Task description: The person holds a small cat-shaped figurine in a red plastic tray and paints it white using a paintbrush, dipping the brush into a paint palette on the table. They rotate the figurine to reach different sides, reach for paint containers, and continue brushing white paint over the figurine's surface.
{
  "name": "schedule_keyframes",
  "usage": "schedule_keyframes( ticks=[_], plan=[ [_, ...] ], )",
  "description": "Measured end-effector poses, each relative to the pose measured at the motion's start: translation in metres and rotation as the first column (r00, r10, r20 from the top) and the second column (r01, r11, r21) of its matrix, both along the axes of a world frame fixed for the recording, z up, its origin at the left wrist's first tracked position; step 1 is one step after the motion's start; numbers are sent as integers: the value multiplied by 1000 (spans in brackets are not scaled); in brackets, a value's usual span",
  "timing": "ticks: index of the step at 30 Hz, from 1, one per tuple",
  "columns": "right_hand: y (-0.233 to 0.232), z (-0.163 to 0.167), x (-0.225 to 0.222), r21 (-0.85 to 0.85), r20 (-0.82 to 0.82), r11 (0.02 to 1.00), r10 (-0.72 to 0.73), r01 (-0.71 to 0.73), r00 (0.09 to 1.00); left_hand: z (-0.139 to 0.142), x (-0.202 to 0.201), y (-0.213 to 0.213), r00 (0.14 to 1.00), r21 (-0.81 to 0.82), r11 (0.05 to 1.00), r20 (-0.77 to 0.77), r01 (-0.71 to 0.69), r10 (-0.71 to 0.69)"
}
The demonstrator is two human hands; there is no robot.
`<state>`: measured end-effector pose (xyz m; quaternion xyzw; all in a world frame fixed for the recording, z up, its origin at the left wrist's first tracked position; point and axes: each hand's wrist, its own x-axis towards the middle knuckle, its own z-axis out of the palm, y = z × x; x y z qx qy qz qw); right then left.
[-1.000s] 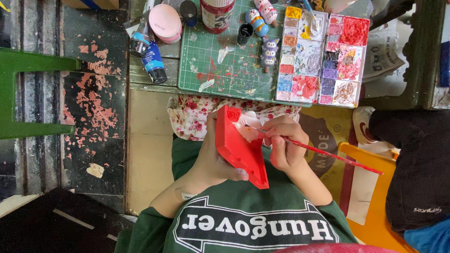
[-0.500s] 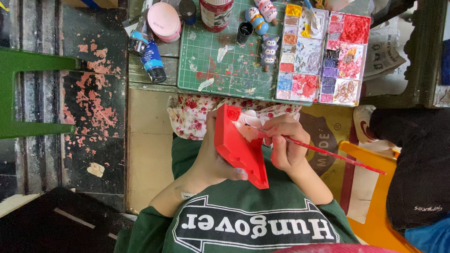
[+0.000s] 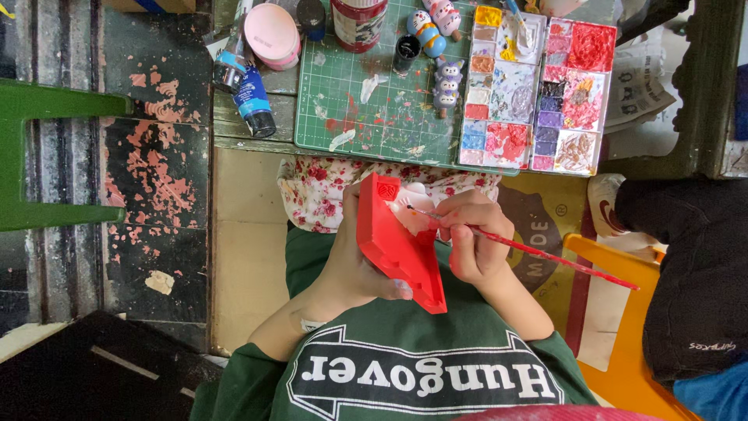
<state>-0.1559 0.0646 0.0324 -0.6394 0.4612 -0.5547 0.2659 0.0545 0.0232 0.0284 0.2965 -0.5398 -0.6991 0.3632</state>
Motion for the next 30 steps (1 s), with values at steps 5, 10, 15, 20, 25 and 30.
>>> schedule_keyframes(
  ticks=[5,10,15,20,25,30],
  plan=[
    [-1,0,1,-16,-6,1000,-6,6,1000,3,0,-1,998,30,999,-54,17,-15],
    [-3,4,1,-6,-6,1000,6,-6,1000,7,1,-2,997,77,996,-76,39,-33],
    [-4,7,2,-17,-42,1000,-10,9,999,7,0,-3,998,46,999,-64,23,-20],
    [-4,6,1,-23,-41,1000,-5,4,999,7,1,-3,997,56,998,-69,32,-28],
    [0,-1,1,4,63,1000,8,-8,998,6,1,-1,994,109,993,-104,42,-30],
    [5,-4,1,45,157,999,3,-10,988,4,0,1,997,91,995,-73,29,-23]
  ],
)
